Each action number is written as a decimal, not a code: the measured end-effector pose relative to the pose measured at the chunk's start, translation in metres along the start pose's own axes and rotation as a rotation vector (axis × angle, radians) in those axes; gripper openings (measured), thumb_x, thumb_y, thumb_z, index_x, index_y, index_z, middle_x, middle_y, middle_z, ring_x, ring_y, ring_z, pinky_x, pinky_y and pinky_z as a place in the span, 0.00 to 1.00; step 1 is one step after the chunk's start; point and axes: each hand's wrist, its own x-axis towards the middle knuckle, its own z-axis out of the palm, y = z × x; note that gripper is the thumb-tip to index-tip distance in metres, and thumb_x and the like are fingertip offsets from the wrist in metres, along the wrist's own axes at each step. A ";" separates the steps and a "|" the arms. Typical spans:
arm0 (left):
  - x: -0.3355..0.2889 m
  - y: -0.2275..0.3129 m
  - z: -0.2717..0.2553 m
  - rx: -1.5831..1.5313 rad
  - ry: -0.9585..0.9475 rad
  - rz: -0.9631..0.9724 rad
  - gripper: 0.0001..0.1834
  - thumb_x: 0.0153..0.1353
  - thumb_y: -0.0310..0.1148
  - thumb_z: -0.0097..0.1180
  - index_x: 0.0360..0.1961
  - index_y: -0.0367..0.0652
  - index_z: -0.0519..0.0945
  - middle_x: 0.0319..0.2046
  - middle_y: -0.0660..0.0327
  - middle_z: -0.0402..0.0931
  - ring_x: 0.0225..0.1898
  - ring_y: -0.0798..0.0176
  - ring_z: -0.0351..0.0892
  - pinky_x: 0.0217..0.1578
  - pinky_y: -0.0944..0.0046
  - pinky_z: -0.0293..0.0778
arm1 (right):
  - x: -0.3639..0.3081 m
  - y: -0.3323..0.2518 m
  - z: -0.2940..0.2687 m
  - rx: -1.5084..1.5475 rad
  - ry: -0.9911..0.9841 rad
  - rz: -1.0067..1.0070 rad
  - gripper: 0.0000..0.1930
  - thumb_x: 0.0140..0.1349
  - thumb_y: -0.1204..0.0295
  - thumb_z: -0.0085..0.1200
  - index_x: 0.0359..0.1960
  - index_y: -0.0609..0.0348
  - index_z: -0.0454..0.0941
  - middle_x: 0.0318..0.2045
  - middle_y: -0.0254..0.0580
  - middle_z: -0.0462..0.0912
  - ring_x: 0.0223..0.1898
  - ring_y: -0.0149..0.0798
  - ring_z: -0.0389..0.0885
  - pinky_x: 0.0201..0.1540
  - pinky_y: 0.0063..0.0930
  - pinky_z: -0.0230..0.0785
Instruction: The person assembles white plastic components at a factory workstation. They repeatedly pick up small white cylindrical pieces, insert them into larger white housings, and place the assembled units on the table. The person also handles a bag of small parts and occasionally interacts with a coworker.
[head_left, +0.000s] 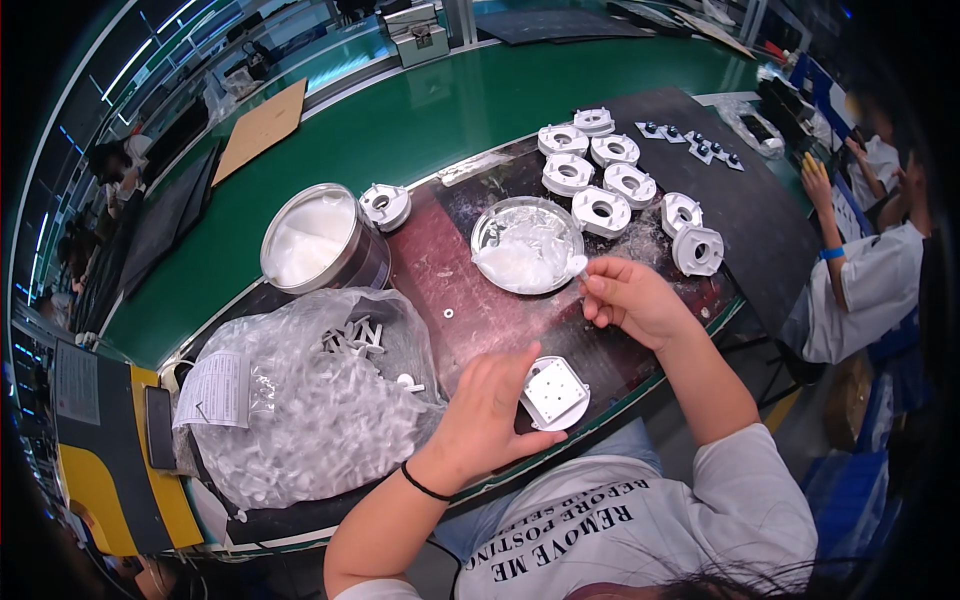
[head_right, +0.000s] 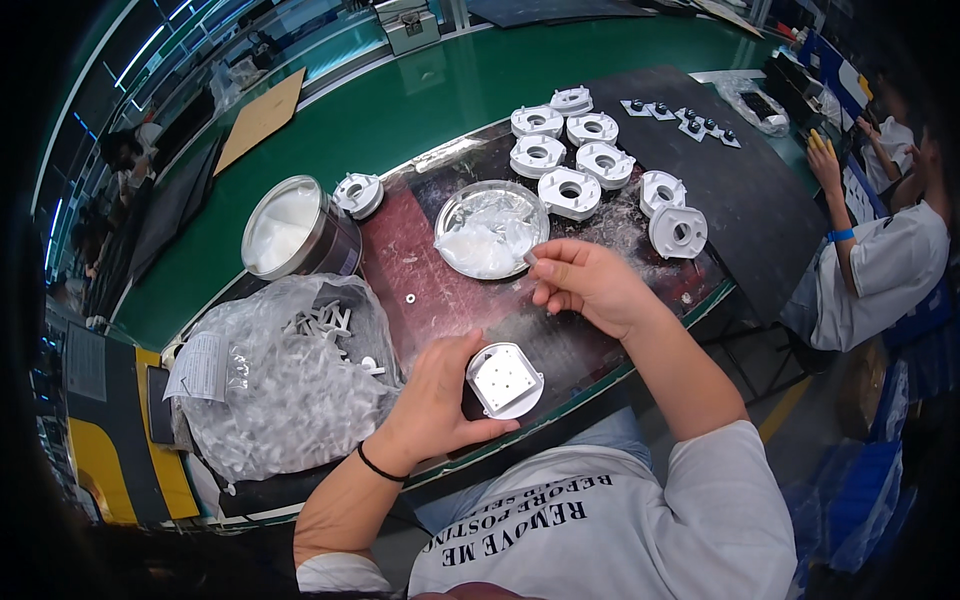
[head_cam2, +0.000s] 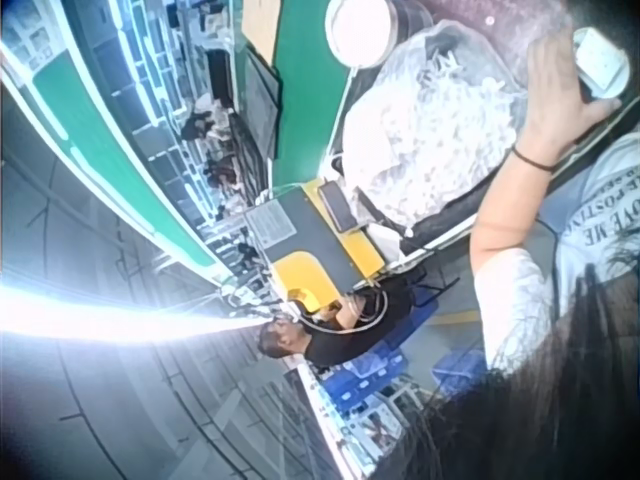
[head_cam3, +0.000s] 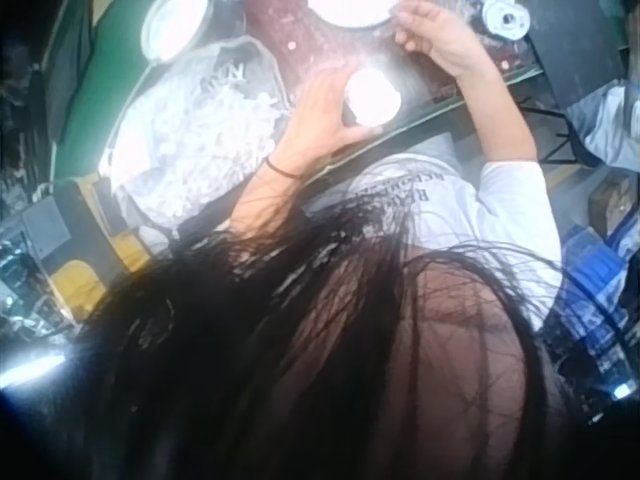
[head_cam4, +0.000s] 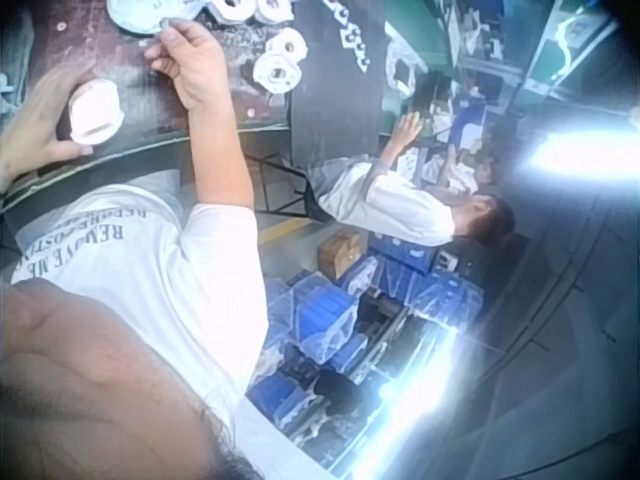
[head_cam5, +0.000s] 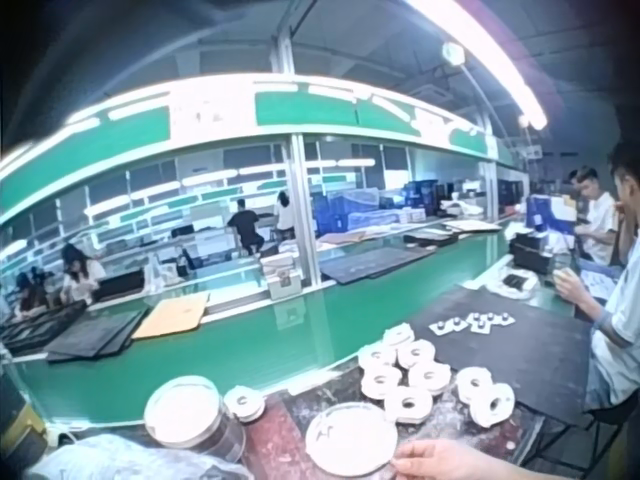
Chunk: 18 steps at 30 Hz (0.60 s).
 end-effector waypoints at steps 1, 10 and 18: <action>0.000 0.000 0.000 -0.004 0.011 0.001 0.52 0.38 0.44 0.71 0.62 0.39 0.56 0.46 0.50 0.68 0.48 0.46 0.67 0.52 0.50 0.61 | -0.002 0.003 0.001 0.036 -0.051 0.015 0.11 0.63 0.72 0.51 0.44 0.65 0.72 0.32 0.35 0.78 0.32 0.27 0.79 0.33 0.17 0.73; -0.005 -0.007 -0.005 0.040 -0.017 -0.022 0.59 0.35 0.46 0.74 0.64 0.41 0.50 0.50 0.52 0.69 0.51 0.47 0.68 0.50 0.52 0.62 | -0.028 0.019 0.035 0.122 -0.191 0.069 0.13 0.62 0.74 0.52 0.46 0.65 0.73 0.28 0.30 0.72 0.26 0.22 0.66 0.27 0.15 0.60; -0.006 -0.007 -0.005 0.044 -0.024 -0.022 0.58 0.35 0.46 0.74 0.64 0.40 0.51 0.50 0.53 0.70 0.50 0.48 0.68 0.50 0.52 0.62 | -0.033 0.020 0.036 0.100 -0.159 0.083 0.12 0.62 0.75 0.52 0.46 0.64 0.74 0.28 0.29 0.73 0.26 0.20 0.65 0.26 0.13 0.58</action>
